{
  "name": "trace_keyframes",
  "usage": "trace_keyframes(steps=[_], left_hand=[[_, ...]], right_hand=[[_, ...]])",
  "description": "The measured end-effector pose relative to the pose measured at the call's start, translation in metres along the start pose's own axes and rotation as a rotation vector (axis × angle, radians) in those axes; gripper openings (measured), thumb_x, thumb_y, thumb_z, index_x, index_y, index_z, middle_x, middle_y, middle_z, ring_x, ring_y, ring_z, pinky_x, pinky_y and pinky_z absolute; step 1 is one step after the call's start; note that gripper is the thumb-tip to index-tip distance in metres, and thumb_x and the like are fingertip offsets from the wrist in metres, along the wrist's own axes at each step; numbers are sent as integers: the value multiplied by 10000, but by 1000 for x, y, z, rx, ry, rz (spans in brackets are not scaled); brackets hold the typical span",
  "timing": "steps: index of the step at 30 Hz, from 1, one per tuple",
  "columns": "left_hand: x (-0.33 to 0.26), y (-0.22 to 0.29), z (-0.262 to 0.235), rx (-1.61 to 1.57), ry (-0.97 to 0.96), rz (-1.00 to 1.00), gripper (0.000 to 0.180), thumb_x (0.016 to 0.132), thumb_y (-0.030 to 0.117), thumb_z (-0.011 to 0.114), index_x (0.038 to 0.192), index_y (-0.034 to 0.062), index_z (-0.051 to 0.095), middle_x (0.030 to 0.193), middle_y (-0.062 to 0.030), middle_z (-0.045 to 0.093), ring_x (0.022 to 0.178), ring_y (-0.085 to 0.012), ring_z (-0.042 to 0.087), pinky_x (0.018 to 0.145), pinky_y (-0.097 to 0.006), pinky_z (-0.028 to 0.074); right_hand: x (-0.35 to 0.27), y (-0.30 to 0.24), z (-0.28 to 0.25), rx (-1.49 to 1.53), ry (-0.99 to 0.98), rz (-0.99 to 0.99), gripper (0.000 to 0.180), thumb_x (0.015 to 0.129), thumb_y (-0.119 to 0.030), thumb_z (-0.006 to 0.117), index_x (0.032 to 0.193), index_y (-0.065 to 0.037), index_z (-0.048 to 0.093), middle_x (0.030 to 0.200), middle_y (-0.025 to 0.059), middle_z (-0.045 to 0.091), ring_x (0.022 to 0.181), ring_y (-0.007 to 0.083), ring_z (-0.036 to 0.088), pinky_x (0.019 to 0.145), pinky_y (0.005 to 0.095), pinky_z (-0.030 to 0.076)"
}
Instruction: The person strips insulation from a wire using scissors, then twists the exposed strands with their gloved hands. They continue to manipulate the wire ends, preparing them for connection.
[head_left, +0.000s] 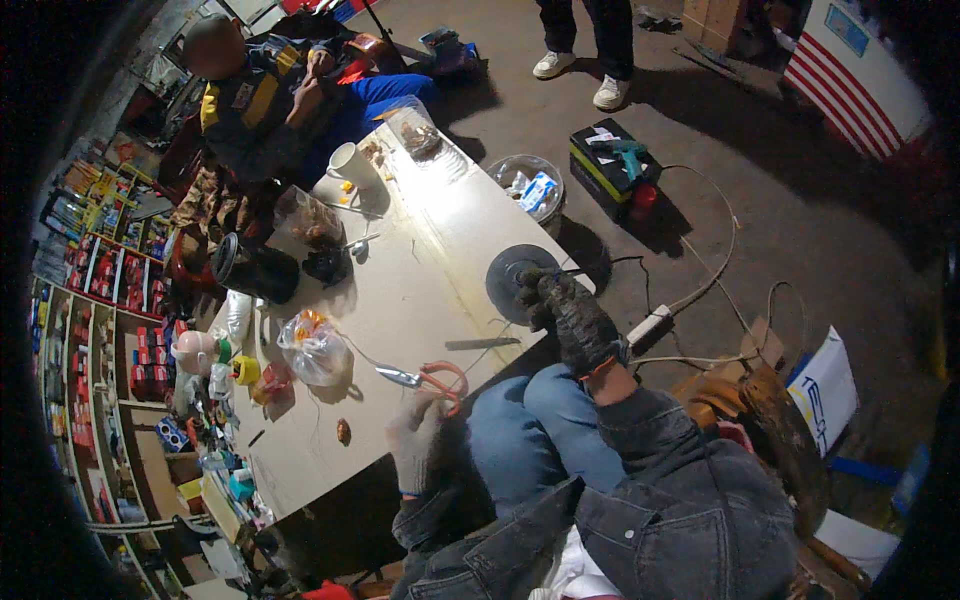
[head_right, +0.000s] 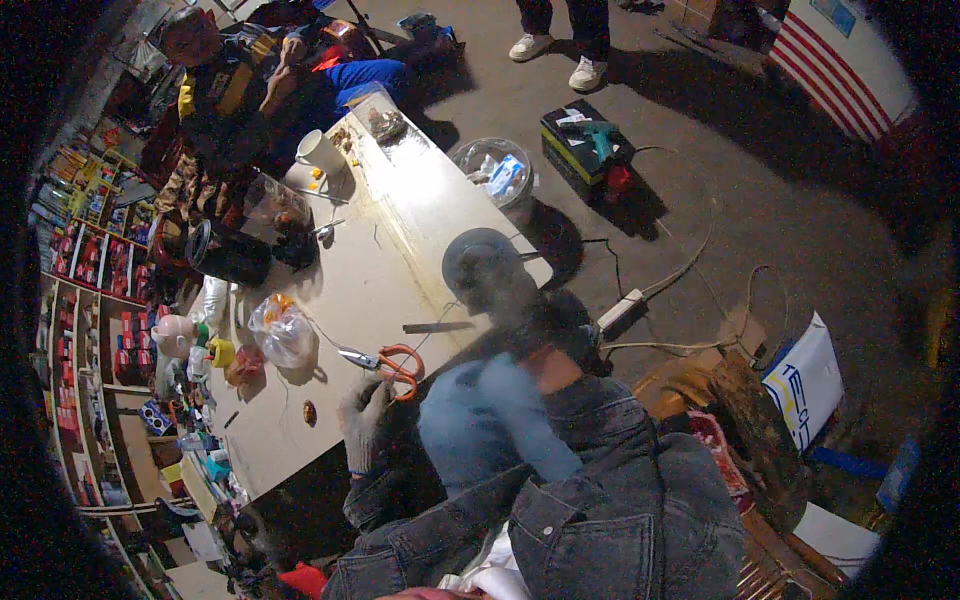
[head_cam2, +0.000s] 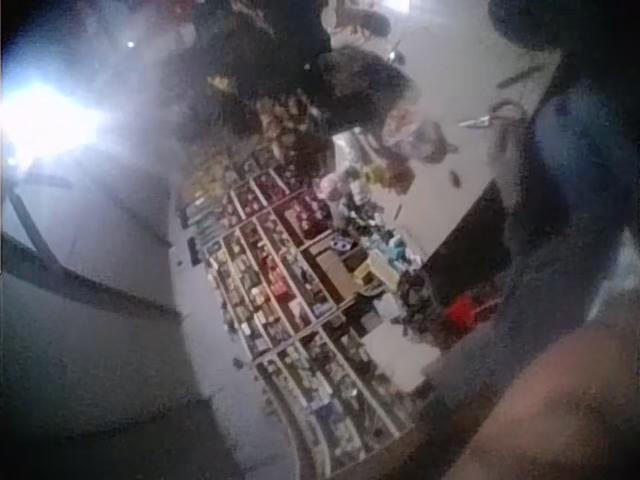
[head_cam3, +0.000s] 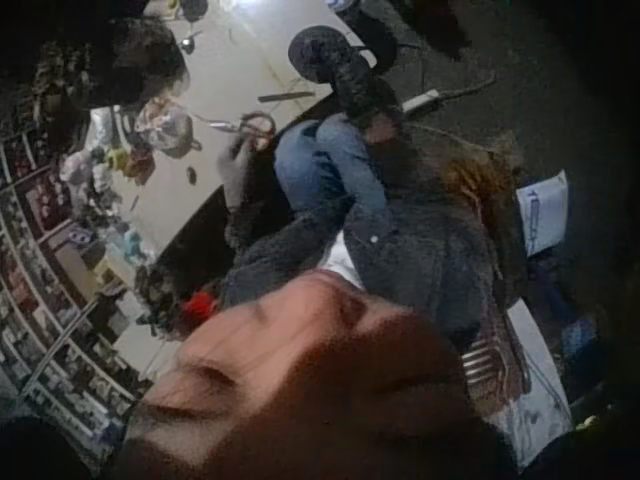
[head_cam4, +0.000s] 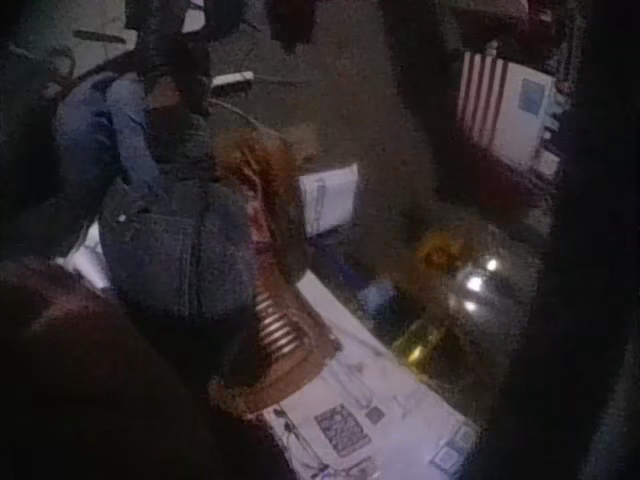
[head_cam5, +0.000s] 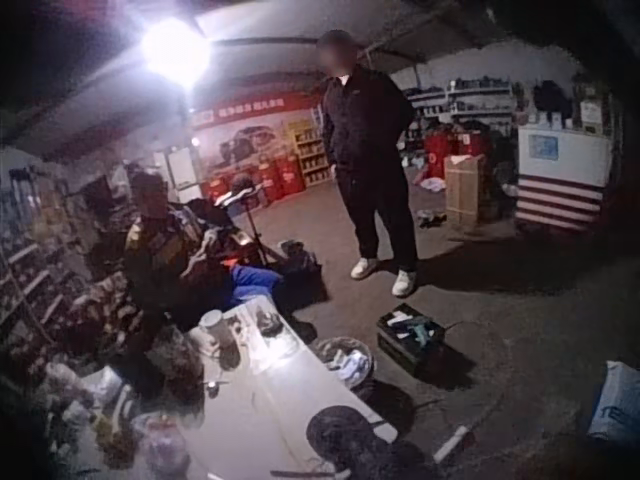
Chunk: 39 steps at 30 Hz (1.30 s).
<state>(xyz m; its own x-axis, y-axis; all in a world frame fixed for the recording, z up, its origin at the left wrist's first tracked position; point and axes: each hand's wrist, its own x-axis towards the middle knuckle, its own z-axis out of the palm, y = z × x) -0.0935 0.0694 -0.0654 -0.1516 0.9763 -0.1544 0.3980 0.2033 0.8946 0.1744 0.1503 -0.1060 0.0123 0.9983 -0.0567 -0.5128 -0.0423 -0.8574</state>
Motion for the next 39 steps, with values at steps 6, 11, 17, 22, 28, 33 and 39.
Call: trace_keyframes(steps=[6, 11, 17, 22, 28, 33, 39], left_hand=[[-30, -60, -44, 218, 125, -62, 188, 878, 129, 638, 943, -30, 714, 820, -116, 717, 777, -174, 671, 733, -299, 511], [-47, -112, -75, 485, 225, -169, 174, 834, 155, 649, 868, 7, 735, 814, -157, 723, 761, -240, 693, 734, -330, 519], [-56, -125, -86, 533, 290, -34, 300, 823, 139, 638, 1078, -1, 713, 1017, -187, 720, 918, -297, 695, 835, -368, 525], [-63, -56, -79, 128, 470, 127, 411, 857, 58, 614, 1259, -27, 634, 1229, -200, 642, 1034, -279, 664, 903, -357, 514], [-75, 29, -59, 16, 372, 446, 346, 903, 115, 640, 1211, -41, 653, 1166, -209, 659, 1038, -300, 658, 918, -362, 515], [-89, 14, -27, -64, 235, 502, 338, 915, 171, 639, 1184, -33, 659, 1136, -177, 680, 1029, -275, 669, 913, -345, 516], [-109, -15, -33, -593, 164, -52, 317, 968, 168, 578, 1189, -53, 635, 1146, -109, 675, 1023, -164, 625, 931, -290, 480]], right_hand=[[1, -5, -1, -276, 290, -221, 321, 1052, -321, 519, 1205, -74, 656, 981, 6, 699, 746, 83, 606, 673, 234, 486], [-18, -46, -6, -76, 183, -171, 291, 1046, -285, 532, 1210, -79, 656, 937, -15, 687, 728, 63, 592, 653, 211, 478], [-37, -59, 36, -191, 86, -236, 287, 1055, -250, 518, 1220, -54, 647, 910, 18, 673, 742, 68, 584, 641, 194, 472], [-64, -61, 84, 190, 14, 141, 285, 1058, -233, 512, 1209, -34, 649, 898, 31, 666, 751, 78, 584, 648, 214, 483], [-99, -18, 131, -230, -292, 125, 300, 1057, -211, 490, 1213, 3, 633, 910, 67, 668, 729, 108, 595, 649, 259, 506], [-141, 40, 128, -693, -605, -212, 342, 940, -194, 640, 1215, 10, 644, 1118, 180, 687, 933, 251, 669, 807, 410, 548], [-144, 58, 126, -724, -683, 20, 247, 952, -150, 636, 1140, 1, 689, 973, 199, 718, 859, 328, 701, 772, 404, 554]])
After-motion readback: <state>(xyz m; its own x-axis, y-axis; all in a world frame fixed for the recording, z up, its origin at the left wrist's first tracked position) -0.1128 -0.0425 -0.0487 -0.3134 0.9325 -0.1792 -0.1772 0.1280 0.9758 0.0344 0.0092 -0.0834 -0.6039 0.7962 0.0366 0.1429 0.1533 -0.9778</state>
